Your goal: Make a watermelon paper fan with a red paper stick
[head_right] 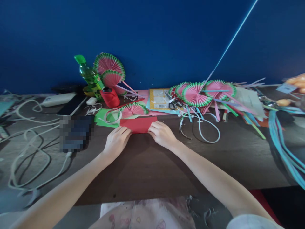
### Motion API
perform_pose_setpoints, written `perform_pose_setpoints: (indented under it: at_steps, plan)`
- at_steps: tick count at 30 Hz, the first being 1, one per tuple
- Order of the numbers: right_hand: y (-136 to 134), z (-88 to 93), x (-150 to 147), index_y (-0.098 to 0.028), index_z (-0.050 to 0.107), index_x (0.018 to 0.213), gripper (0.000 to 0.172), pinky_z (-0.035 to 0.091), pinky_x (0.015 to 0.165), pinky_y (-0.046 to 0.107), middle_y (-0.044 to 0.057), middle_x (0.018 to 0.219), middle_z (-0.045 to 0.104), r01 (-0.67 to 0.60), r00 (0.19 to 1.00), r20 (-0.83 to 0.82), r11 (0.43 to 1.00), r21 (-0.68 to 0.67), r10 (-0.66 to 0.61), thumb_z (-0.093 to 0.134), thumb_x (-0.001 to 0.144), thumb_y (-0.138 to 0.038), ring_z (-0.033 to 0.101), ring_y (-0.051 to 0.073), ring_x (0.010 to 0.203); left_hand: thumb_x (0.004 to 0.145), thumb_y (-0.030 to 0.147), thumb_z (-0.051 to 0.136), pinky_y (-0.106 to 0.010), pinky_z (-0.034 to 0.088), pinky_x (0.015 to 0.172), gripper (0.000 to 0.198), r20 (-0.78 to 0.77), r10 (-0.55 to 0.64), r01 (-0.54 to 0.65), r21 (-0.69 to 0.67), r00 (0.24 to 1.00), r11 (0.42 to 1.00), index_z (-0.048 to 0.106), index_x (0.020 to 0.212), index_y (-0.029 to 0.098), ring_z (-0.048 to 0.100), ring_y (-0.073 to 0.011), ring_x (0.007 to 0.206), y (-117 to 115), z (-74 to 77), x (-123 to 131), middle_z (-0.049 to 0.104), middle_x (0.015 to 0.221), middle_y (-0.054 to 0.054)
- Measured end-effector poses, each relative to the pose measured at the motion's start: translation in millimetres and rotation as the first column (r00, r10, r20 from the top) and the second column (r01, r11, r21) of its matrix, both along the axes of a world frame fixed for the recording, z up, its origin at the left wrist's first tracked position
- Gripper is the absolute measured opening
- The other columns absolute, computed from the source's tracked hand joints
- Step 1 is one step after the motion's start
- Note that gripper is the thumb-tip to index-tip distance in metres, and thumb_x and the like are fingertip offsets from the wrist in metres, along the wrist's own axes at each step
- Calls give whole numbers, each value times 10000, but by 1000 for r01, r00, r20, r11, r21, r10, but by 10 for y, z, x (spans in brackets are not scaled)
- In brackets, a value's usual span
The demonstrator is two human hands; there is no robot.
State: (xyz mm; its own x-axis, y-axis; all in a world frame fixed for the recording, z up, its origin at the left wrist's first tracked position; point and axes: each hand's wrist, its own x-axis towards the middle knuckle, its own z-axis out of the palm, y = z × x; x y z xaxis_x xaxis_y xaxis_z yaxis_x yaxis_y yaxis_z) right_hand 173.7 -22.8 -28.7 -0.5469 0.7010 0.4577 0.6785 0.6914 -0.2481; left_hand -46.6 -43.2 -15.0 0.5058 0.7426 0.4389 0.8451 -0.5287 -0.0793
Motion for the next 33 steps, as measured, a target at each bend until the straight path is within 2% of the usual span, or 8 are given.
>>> perform_pose_setpoints:
  at_steps: [6, 10, 13, 18, 24, 33]
  plan:
    - [10, -28, 8, -180, 604, 760, 152, 436, 703, 288, 51, 758, 627, 25, 993, -117, 999, -25, -28, 500, 864, -221, 554, 166, 738, 880, 206, 441, -265, 388, 617, 174, 35, 69, -69, -12, 997, 998, 583, 783, 178, 553, -150, 727, -4, -6, 3, 616, 763, -24]
    - [33, -63, -22, -184, 572, 801, 45, 445, 684, 282, 39, 765, 616, 62, 976, -203, 995, -76, -76, 543, 835, -191, 564, 163, 731, 864, 145, 445, -249, 394, 593, 154, 63, 96, -94, -39, 993, 995, 583, 806, 180, 564, -147, 778, 10, -25, -12, 626, 820, -22]
    - [47, -66, -38, -185, 546, 762, 73, 438, 714, 313, 45, 773, 595, 70, 985, -152, 996, -56, -78, 536, 835, -184, 546, 182, 758, 851, 119, 449, -247, 403, 586, 161, 57, 70, -67, -43, 996, 997, 590, 800, 175, 558, -154, 802, 24, -38, -25, 614, 827, -33]
    - [57, -65, -33, -186, 553, 755, 110, 429, 725, 305, 43, 770, 583, 60, 992, -109, 996, -58, -66, 504, 853, -178, 537, 176, 756, 866, 183, 452, -270, 424, 655, 199, 60, 32, -33, 10, 998, 999, 593, 727, 165, 539, -161, 774, 47, -38, -26, 598, 796, -42]
    - [61, -47, -17, -176, 581, 735, 101, 424, 682, 277, 39, 739, 605, 61, 990, -127, 997, -38, -65, 574, 818, -232, 542, 168, 725, 864, 200, 468, -262, 379, 570, 152, 57, 117, -117, -7, 991, 993, 590, 777, 180, 557, -153, 739, 26, -20, -9, 613, 766, -27]
    - [91, -4, -22, -181, 602, 729, 127, 422, 691, 276, 36, 739, 628, 72, 991, -104, 993, -93, -82, 547, 835, -225, 554, 168, 740, 873, 220, 450, -253, 400, 634, 154, 72, 152, -141, -136, 986, 981, 589, 813, 189, 574, -159, 772, 89, 20, -15, 638, 810, -19]
